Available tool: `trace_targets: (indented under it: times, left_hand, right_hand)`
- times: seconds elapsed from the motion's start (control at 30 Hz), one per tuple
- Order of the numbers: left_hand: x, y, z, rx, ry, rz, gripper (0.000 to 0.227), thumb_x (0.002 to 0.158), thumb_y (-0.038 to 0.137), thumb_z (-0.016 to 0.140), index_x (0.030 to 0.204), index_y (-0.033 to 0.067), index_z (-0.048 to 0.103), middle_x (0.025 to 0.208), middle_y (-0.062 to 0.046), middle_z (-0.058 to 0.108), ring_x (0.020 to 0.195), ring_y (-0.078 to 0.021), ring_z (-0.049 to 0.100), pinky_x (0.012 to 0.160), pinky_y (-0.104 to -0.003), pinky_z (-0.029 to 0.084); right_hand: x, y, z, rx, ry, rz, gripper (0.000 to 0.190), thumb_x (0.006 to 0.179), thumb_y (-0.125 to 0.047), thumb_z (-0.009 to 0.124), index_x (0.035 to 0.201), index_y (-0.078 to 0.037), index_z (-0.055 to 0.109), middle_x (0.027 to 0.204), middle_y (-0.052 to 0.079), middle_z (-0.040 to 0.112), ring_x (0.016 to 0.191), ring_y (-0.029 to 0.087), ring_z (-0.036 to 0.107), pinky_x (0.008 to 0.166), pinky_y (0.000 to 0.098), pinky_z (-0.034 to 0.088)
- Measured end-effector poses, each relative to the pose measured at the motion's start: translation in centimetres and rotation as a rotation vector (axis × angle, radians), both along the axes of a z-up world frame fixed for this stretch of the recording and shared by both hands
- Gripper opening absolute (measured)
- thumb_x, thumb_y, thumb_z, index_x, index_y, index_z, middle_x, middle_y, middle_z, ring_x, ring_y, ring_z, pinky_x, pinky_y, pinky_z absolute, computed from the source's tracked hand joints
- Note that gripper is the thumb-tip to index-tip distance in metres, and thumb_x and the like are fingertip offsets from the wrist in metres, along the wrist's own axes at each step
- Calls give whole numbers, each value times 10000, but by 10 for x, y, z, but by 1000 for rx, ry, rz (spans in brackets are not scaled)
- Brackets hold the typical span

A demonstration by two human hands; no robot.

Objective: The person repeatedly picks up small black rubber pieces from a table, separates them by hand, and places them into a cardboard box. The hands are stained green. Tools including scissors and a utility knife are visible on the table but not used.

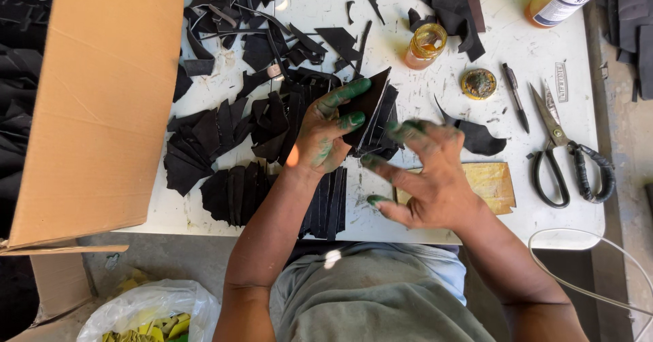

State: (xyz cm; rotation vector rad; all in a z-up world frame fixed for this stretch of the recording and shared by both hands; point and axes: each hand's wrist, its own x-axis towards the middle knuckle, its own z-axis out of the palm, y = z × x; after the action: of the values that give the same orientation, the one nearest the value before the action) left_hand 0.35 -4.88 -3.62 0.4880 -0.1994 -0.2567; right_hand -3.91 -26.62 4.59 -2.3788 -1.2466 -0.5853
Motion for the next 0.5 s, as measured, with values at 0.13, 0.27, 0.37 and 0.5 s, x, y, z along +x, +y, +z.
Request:
trace_targets:
  times: [0.13, 0.27, 0.37, 0.5]
  left_hand:
    - [-4, -8, -2, -18, -36, 12, 489, 947, -115, 700, 1417, -23, 600, 1409, -162, 646, 1287, -240, 646, 1138, -370, 551]
    - [-9, -9, -4, -63, 27, -21, 498, 937, -93, 708, 1417, -29, 593, 1411, -181, 637, 1279, -248, 643, 1123, -372, 551]
    - [-9, -8, -4, -119, 3, -80, 501, 936, -76, 723, 1415, -22, 589, 1407, -173, 645, 1266, -238, 660, 1111, -364, 557]
    - [-14, -3, -1, -98, -47, -129, 522, 936, -78, 734, 1437, -35, 592, 1371, -182, 672, 1233, -241, 687, 1089, -364, 570]
  right_hand:
    - [10, -3, 4, 9, -24, -156, 524, 897, -569, 697, 1285, -225, 769, 1491, 198, 474, 1265, 418, 434, 1018, 557, 347]
    - [14, -4, 3, -19, -71, -74, 541, 873, -575, 707, 1295, -244, 776, 1494, 189, 479, 1266, 407, 445, 1040, 556, 337]
    - [20, -10, 4, 52, 5, -157, 529, 878, -547, 676, 1279, -208, 747, 1526, 245, 459, 1331, 445, 422, 1141, 582, 312]
    - [35, -17, 11, 226, 49, -145, 585, 943, -521, 615, 1346, -110, 720, 1544, 297, 420, 1406, 459, 395, 1229, 612, 280]
